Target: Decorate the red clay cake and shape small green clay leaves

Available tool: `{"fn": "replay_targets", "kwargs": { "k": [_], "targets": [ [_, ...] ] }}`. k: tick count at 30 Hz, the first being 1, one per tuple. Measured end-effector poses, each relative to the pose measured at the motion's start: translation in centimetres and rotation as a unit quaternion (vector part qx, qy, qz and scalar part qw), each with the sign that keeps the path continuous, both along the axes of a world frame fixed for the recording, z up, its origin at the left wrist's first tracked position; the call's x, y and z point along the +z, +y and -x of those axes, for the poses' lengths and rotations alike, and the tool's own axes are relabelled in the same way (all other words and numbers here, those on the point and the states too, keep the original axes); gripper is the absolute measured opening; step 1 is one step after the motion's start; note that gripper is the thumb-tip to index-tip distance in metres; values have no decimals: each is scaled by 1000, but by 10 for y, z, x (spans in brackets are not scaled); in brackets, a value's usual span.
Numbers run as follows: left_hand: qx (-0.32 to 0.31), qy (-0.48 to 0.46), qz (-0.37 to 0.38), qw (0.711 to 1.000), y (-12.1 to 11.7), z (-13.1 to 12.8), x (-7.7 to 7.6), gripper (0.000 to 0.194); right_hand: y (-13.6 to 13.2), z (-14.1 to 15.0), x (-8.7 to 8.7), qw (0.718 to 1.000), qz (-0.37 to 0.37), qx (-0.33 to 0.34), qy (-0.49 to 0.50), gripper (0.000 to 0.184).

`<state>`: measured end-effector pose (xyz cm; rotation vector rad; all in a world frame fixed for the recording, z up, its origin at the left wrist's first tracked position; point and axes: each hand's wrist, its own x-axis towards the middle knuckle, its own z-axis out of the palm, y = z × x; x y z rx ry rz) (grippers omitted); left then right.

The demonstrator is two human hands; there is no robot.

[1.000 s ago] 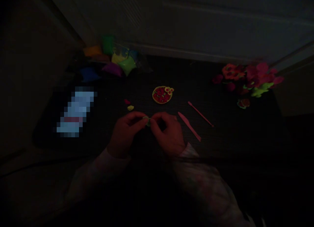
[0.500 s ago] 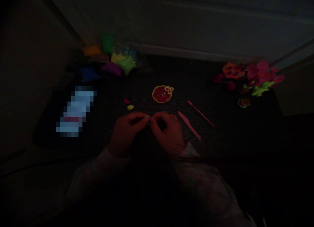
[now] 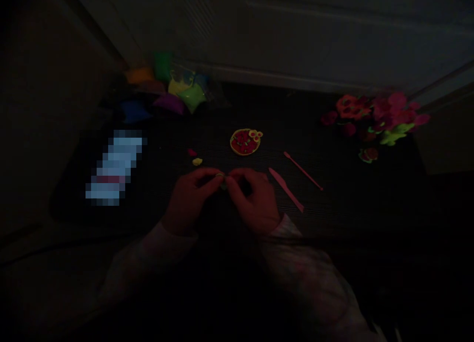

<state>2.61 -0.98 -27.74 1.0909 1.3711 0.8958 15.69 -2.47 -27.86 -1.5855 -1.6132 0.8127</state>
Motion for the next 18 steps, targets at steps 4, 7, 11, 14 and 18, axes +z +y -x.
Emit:
{"fn": "replay_targets", "kwargs": {
  "k": [4, 7, 11, 14, 18],
  "targets": [
    [28, -46, 27, 998, 1, 0, 0, 14, -1, -1, 0, 999, 8, -12, 33, 17],
    [28, -76, 33, 996, 1, 0, 0, 16, 0, -1, -1, 999, 15, 3, 30, 15],
    [22, -102, 41, 994, 1, 1, 0, 15, 1, 0, -1, 1000, 12, 13, 2, 12],
    [11, -130, 55, 990, 1, 4, -1, 20, 1, 0, -1, 1000, 13, 9, -7, 13],
    [0, -140, 72, 988, 1, 5, -1, 23, 2, 0, 1, 1000, 20, 15, -5, 13]
  ]
}}
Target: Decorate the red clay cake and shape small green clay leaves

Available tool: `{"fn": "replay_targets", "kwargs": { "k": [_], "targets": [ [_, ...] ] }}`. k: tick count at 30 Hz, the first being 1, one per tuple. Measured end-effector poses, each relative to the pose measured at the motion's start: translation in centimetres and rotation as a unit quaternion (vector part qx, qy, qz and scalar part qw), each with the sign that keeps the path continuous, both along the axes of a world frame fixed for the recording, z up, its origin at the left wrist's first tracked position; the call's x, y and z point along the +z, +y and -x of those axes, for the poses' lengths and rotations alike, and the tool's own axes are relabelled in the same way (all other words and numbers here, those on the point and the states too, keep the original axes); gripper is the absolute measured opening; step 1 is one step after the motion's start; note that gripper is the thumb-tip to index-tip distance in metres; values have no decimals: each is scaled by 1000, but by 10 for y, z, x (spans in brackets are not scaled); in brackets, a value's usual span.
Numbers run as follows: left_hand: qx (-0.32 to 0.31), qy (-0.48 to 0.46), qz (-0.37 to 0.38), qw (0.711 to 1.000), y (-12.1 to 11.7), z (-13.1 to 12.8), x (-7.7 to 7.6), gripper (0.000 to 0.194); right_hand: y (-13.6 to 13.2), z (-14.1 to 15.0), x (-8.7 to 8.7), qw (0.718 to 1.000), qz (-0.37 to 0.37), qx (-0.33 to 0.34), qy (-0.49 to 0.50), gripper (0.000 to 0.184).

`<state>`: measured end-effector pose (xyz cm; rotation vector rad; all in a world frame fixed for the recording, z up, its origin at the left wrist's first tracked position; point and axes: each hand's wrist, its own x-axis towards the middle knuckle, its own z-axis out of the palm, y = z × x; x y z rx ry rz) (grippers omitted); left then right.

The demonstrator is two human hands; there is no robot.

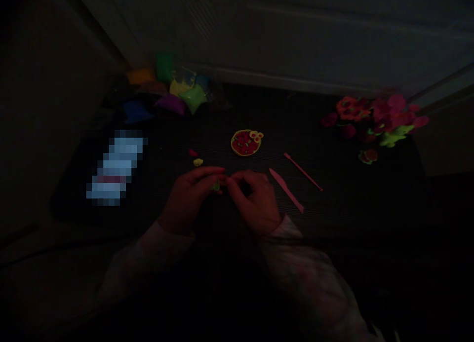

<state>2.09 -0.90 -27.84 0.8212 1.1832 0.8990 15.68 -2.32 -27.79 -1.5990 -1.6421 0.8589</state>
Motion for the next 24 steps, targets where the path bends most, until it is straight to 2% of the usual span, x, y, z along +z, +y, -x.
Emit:
{"fn": "replay_targets", "kwargs": {
  "k": [4, 10, 16, 19, 21, 22, 24],
  "targets": [
    [8, -55, 18, 998, 2, 0, -1, 28, 0, 0, 0, 1000, -5, 0, 2, 13],
    [2, -141, 92, 986, 5, 1, 2, 53, 2, 2, -5, 997, -57, 42, -45, 8],
    [-21, -131, 93, 987, 3, 0, 3, 54, 3, 2, -7, 992, -81, 36, -86, 6],
    [-20, -68, 36, 997, 1, 8, 4, 47, 3, 0, -9, 989, -94, 21, -111, 7],
    [12, 45, -33, 998, 0, 19, 7, 39, 4, 0, -10, 985, -95, 13, -142, 9],
    [33, 119, -69, 990, 0, 26, 8, 36, 4, 0, -11, 983, -92, 13, -158, 10],
    [71, 263, -140, 952, 2, 38, 11, 29, 4, 1, -12, 979, -84, 17, -187, 11]
  ]
}}
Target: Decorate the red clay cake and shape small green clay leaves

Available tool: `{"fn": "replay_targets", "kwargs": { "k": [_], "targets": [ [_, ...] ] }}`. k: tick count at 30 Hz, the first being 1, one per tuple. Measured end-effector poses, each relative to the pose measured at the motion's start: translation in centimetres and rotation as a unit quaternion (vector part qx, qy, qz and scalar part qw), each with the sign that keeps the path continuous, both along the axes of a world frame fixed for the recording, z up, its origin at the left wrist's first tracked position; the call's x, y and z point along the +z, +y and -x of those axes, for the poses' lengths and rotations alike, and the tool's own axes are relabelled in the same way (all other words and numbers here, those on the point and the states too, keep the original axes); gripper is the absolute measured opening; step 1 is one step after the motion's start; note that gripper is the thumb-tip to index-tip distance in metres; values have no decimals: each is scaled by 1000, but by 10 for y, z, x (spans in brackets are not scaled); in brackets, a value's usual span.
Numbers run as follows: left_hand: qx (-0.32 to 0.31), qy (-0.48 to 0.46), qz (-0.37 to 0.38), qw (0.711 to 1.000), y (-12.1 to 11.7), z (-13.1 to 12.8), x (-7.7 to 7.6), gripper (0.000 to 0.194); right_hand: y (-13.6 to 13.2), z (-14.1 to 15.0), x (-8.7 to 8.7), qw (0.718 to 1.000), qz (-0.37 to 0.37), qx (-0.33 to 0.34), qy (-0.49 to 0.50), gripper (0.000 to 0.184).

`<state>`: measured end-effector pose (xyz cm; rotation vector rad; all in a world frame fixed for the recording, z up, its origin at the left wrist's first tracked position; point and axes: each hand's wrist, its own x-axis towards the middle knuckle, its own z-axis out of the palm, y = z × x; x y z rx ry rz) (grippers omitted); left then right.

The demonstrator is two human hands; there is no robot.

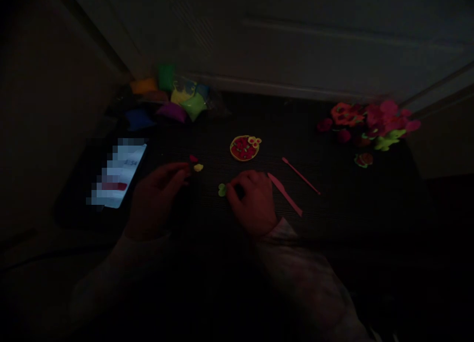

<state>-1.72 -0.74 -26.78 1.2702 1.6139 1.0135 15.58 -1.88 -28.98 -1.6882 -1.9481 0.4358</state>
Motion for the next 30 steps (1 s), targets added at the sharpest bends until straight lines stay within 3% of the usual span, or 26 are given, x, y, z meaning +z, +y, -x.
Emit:
{"fn": "replay_targets", "kwargs": {
  "k": [2, 5, 9, 14, 17, 24, 30],
  "targets": [
    [0, 119, -51, 992, 5, 9, 0, 25, 0, 2, -1, 1000, 3, -1, -20, 12],
    [-38, 214, -88, 972, 15, 14, -5, 24, 0, 3, 0, 1000, 0, -12, -24, 12],
    [-69, 264, -119, 955, 31, 13, -10, 27, 0, 1, 3, 1000, 5, -20, 17, 10],
    [-167, 285, -106, 938, 43, 12, -11, 26, 0, -4, 4, 994, -18, -42, 103, 8],
    [-169, 296, -97, 935, 47, 10, -13, 22, 0, -6, 3, 990, -32, -51, 127, 8],
    [-98, 194, -90, 972, 40, 11, -4, 19, -1, -7, 3, 987, -39, -50, 149, 9],
    [-143, -19, 27, 989, 17, -9, 13, 18, -6, -7, 9, 987, -55, -28, 151, 14]
  ]
}}
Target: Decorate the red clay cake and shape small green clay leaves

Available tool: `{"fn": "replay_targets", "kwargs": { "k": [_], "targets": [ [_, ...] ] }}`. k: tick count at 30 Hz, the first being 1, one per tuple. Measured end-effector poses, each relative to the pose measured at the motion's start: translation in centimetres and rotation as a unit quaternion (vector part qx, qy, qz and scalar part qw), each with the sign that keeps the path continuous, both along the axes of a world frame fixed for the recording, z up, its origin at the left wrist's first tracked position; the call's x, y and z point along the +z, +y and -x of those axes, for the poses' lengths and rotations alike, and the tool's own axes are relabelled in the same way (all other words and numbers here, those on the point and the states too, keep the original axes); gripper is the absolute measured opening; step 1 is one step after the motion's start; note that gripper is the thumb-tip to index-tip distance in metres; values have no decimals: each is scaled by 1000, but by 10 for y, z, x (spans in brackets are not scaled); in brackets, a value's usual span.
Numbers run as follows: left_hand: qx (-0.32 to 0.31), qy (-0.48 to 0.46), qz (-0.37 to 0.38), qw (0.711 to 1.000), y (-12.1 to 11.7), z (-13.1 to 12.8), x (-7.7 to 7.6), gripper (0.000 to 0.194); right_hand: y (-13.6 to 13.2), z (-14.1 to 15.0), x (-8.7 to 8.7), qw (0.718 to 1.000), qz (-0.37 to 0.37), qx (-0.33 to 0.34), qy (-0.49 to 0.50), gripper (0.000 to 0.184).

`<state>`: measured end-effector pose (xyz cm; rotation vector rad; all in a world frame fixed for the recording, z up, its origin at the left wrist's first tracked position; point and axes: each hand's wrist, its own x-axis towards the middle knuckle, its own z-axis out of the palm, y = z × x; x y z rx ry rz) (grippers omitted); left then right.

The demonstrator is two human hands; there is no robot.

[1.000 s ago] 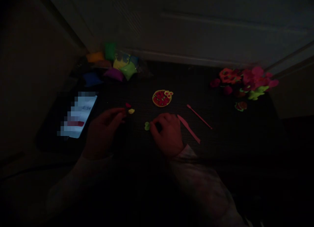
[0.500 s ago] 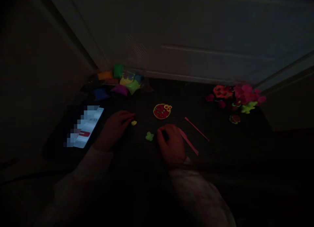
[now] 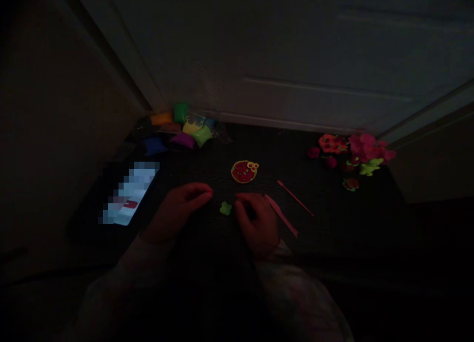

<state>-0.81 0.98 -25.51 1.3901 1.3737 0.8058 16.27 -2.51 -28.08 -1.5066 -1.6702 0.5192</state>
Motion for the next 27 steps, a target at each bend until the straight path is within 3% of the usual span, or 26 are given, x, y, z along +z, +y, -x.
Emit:
{"fn": "replay_targets", "kwargs": {
  "k": [6, 16, 27],
  "targets": [
    [-10, -128, 99, 987, -13, -20, -6, 14, -2, 2, 4, 979, -119, 143, -87, 26],
    [42, -139, 180, 973, -29, -15, -9, 13, -3, 6, 3, 965, -177, 144, -126, 11],
    [37, -211, 207, 955, -29, -15, -13, 12, -4, 8, 3, 957, -211, 149, -133, 8]
  ]
}}
